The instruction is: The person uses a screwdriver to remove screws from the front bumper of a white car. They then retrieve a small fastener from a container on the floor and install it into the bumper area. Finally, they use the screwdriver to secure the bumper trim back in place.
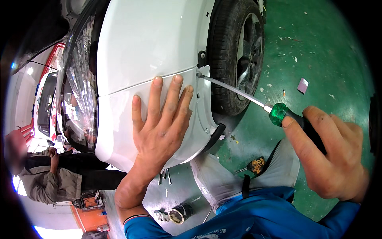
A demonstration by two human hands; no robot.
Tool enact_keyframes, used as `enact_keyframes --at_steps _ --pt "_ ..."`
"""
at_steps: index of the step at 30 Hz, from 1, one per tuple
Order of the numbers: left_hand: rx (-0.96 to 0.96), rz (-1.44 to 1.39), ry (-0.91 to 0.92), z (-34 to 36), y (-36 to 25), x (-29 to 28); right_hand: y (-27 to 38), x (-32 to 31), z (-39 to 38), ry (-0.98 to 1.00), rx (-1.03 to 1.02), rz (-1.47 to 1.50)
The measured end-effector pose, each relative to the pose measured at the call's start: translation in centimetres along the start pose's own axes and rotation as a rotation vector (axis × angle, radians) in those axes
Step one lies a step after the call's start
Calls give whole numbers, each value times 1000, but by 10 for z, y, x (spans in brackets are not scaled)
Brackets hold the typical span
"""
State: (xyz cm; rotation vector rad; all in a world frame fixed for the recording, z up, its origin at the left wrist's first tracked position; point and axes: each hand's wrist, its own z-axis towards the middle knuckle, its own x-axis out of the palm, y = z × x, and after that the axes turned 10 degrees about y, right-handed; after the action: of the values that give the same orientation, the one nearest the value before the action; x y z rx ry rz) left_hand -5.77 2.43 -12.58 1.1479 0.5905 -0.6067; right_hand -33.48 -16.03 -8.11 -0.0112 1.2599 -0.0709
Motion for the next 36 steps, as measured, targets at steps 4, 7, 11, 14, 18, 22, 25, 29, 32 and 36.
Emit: enact_keyframes --at_steps 4,7,11,14,18,22,25,29,32,36 --pt "10 14 -14 -2 -8 -7 2 5 -13 -57 -24 -36" --pt "76 66 48 -3 -17 -13 5 10 -24 -82 -27 -54" --pt "161 129 80 5 -19 -9 7 12 -30 -90 -50 -70" --pt "160 146 79 9 -23 -9 4 14 -23 -105 -63 -63" --pt "146 131 77 13 -23 -3 1 18 -18 -94 -76 -72" --pt "138 141 50 9 -24 1 3 20 -23 -84 -86 -187" --pt "101 193 88 9 -28 -3 2 23 -25 -110 -87 -217" --pt "102 170 99 15 -22 1 -1 22 -15 -101 -82 -205" --pt "90 170 93 16 -25 -1 1 19 -17 -85 -47 -152" --pt "87 168 86 14 -26 1 8 21 -20 -72 114 260"
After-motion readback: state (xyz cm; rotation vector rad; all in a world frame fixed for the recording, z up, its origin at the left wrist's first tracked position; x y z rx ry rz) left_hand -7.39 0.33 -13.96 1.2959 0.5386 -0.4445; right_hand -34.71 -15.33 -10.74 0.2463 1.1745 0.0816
